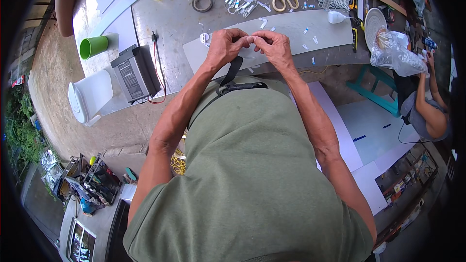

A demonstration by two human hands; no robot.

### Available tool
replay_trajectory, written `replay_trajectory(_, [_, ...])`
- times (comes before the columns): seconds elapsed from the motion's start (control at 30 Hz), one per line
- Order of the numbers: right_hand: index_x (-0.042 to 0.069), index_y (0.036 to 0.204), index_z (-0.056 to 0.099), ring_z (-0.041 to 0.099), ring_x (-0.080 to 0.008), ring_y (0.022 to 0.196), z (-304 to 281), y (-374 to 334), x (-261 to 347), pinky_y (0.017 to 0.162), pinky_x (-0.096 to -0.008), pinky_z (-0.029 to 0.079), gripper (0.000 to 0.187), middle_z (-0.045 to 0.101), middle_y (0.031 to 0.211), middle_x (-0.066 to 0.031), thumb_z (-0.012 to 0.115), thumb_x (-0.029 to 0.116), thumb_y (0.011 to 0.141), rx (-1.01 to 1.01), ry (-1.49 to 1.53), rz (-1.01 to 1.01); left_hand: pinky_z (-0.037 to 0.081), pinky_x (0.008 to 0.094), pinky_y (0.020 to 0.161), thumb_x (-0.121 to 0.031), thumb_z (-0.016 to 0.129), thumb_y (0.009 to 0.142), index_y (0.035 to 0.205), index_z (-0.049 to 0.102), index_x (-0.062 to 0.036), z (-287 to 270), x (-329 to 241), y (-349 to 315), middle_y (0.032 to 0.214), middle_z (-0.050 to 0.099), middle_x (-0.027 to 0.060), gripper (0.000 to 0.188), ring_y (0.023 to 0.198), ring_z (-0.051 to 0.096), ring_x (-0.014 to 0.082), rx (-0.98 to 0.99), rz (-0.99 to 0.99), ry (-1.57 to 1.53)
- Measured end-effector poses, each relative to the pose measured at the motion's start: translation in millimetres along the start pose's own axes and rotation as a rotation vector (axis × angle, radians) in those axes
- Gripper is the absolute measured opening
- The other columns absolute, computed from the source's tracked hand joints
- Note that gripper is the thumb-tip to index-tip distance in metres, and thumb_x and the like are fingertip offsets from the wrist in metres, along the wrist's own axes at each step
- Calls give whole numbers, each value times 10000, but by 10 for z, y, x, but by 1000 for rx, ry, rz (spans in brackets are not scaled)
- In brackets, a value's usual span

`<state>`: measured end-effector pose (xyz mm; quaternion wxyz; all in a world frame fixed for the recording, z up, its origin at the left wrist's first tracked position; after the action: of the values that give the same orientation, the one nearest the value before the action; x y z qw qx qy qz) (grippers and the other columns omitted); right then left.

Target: Assembling small LED modules and wiring into sign components on a workbench.

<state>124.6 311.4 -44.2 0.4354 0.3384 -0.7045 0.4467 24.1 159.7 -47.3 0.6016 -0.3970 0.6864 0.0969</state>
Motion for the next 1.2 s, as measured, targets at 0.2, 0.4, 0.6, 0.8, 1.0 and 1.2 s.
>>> replay_trajectory(0.2, [35, 1005, 768, 670, -139, 697, -6, 8, 72, 626, -293, 510, 139, 749, 859, -82, 729, 117, 901, -43, -206, -261, 449, 268, 626, -328, 717, 958, 995, 799, -40, -58, -1, 26, 774, 737, 12, 301, 694, 577, 77, 119, -99, -81])
replay_trajectory(0.4, [38, 1002, 762, 636, -127, 699, -14, -1, 106, 635, -295, 498, 125, 730, 855, -59, 726, 111, 906, 6, -193, -253, 438, 287, 579, -266, 718, 880, 939, 801, -23, -77, 50, 24, 735, 735, 34, 264, 643, 570, 89, 129, -229, -206])
replay_trajectory(0.6, [8, 974, 715, 615, -97, 702, 33, -26, 91, 632, -272, 488, 120, 717, 842, -36, 692, 122, 944, 35, -116, -104, 498, 277, 587, -258, 719, 799, 865, 792, 5, -101, -4, 20, 684, 718, 56, 281, 625, 634, 100, 23, -198, -76])
replay_trajectory(0.8, [2, 1000, 648, 664, -107, 752, -9, -45, -52, 661, -259, 518, 137, 726, 895, -75, 626, 136, 1003, 54, 117, 71, 547, 286, 633, -264, 718, 773, 872, 793, 4, -174, 112, 52, 701, 734, 88, 295, 635, 685, 128, -74, -178, -26])
replay_trajectory(1.0, [1, 1024, 645, 673, -110, 744, -21, -48, -59, 650, -253, 526, 158, 736, 894, -84, 622, 157, 1014, 72, 256, 72, 572, 346, 711, -258, 695, 772, 923, 799, -35, -215, 88, 68, 760, 748, 118, 289, 684, 710, 220, -103, -127, 224])
replay_trajectory(1.2, [4, 1038, 675, 655, -98, 723, -7, 4, -41, 636, -244, 511, 171, 737, 897, -72, 658, 169, 996, 81, 360, 105, 519, 355, 884, -270, 743, 798, 1180, 735, -79, -217, -28, 18, 1094, 751, 90, 427, 1018, 670, 225, -59, 255, 129])
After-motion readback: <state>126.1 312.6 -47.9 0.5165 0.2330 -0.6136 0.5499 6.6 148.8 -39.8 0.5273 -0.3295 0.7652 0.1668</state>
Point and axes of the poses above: each hand's wrist, its own y-axis towards the middle knuckle, its own z-axis out of the palm, x = y × z, the point moved 3 cm from there along y, towards the middle knuckle
